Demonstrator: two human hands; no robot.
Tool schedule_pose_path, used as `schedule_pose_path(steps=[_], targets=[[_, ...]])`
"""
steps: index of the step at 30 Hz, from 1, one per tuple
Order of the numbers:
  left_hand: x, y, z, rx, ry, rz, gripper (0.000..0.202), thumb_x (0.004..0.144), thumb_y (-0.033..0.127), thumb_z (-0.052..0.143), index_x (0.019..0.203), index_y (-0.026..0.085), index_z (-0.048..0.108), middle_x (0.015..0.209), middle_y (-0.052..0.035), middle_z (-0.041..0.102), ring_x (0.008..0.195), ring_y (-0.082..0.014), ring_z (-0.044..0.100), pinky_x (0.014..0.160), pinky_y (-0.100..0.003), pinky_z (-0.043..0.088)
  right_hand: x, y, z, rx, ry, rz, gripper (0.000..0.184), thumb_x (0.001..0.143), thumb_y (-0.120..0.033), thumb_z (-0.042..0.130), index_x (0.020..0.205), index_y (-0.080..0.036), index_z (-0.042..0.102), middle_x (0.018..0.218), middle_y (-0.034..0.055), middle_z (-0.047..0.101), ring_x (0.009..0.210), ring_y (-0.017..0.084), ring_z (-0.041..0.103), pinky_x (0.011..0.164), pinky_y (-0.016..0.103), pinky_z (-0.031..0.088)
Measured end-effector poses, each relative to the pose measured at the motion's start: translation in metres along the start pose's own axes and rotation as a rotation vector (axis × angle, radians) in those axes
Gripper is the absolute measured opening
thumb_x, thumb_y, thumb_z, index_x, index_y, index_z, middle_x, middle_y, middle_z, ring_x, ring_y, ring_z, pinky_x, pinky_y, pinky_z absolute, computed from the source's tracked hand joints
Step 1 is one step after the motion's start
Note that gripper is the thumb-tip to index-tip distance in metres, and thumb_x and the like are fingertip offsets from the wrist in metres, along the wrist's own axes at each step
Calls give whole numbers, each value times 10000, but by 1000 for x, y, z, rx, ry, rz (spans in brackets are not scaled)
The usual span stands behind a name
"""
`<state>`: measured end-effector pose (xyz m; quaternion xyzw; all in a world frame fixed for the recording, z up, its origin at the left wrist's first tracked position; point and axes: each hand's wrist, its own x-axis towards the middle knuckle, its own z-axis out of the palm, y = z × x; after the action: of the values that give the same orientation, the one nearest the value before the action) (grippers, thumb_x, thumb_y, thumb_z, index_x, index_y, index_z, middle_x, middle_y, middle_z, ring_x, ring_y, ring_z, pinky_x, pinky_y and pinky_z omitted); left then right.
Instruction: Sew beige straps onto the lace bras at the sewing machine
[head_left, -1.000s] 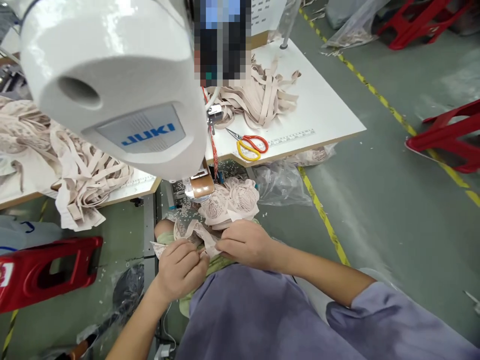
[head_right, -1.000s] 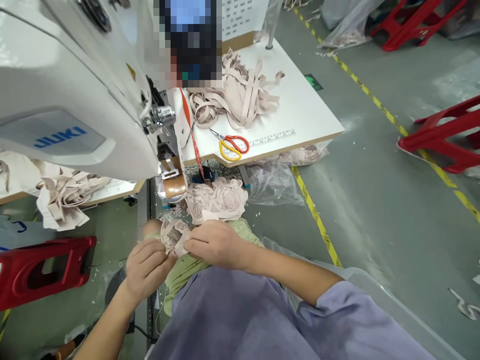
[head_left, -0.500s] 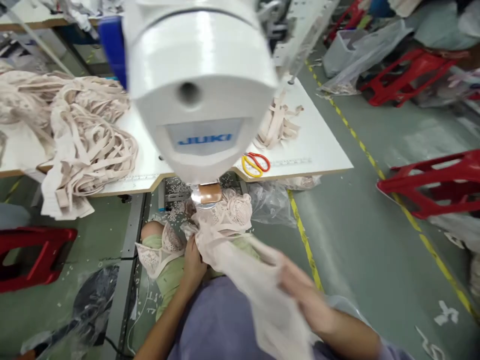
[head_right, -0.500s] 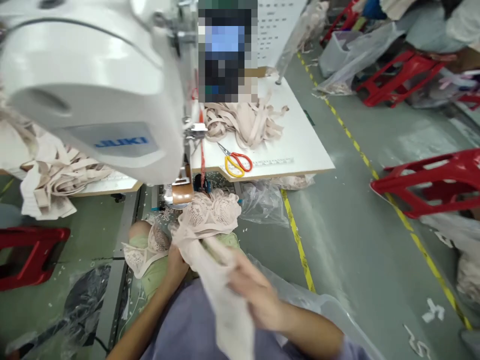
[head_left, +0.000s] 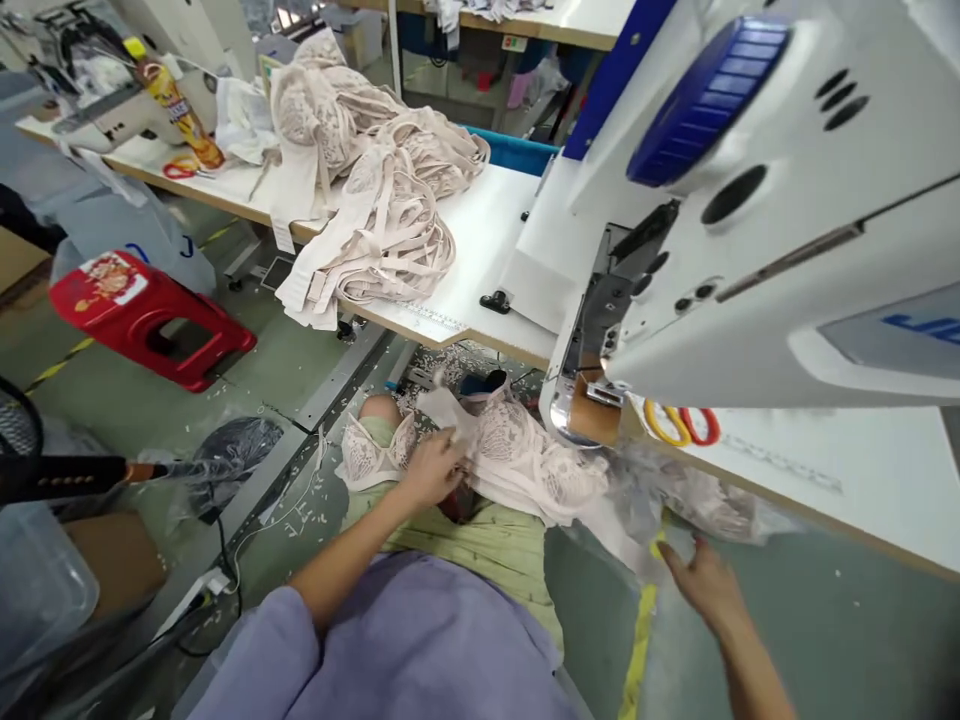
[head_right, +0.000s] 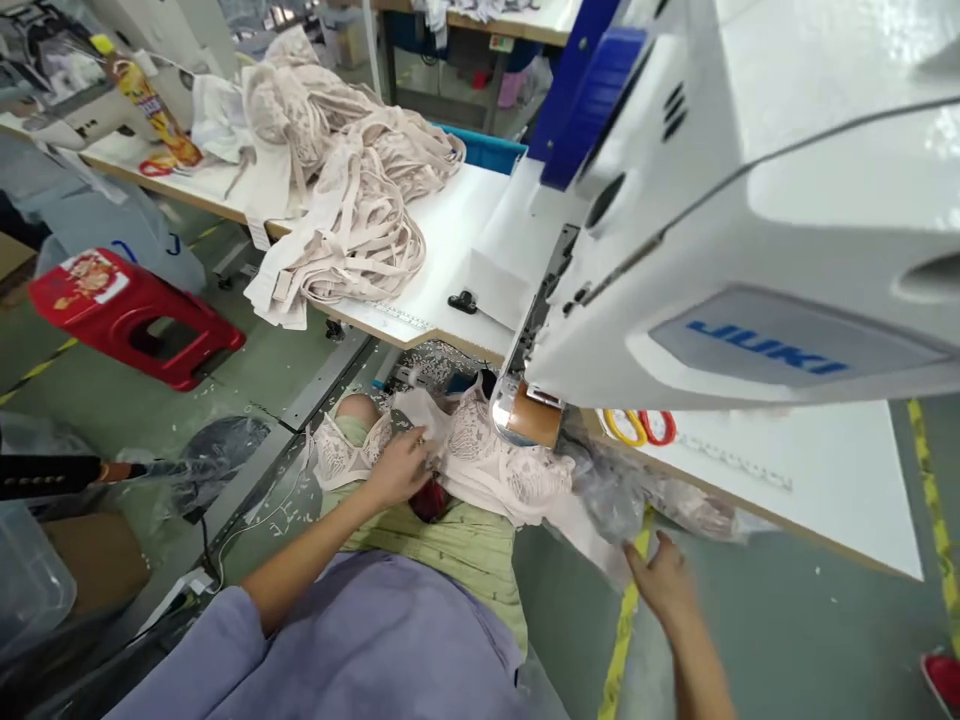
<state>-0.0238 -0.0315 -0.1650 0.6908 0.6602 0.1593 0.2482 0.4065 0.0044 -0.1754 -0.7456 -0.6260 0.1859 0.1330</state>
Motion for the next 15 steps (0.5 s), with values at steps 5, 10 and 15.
schedule_pose_path(steps=[5, 10, 15], targets=[[-45, -85, -49, 64, 83, -598, 344, 960, 362, 501, 1205, 131, 567, 1223, -131, 596, 1131, -268, 571, 972, -505, 446, -29, -91, 35, 202, 49, -286, 607, 865, -600, 455, 1203, -109, 571, 1200, 250, 601, 1141, 370, 562, 955, 553, 452], [-55, -70, -57, -30, -52, -669, 288, 934, 415, 561, 964, 137, 631, 935, -41, 654, 839, -171, 628, 801, -381, 518, -53, -227, 65, 420, -472, -717, 353, 935, -407, 518, 1213, -205, 601, 1278, 153, 606, 1195, 263, 558, 1028, 449, 436], [-56, 7, -56, -302, -84, -395, 458, 953, 446, 418, 607, 179, 559, 602, -9, 553, 645, -167, 548, 700, -317, 445, -55, -279, 72, 264, -810, -871, 462, 704, -423, 788, 1050, -147, 656, 1037, 120, 684, 943, 269, 625, 822, 354, 493]])
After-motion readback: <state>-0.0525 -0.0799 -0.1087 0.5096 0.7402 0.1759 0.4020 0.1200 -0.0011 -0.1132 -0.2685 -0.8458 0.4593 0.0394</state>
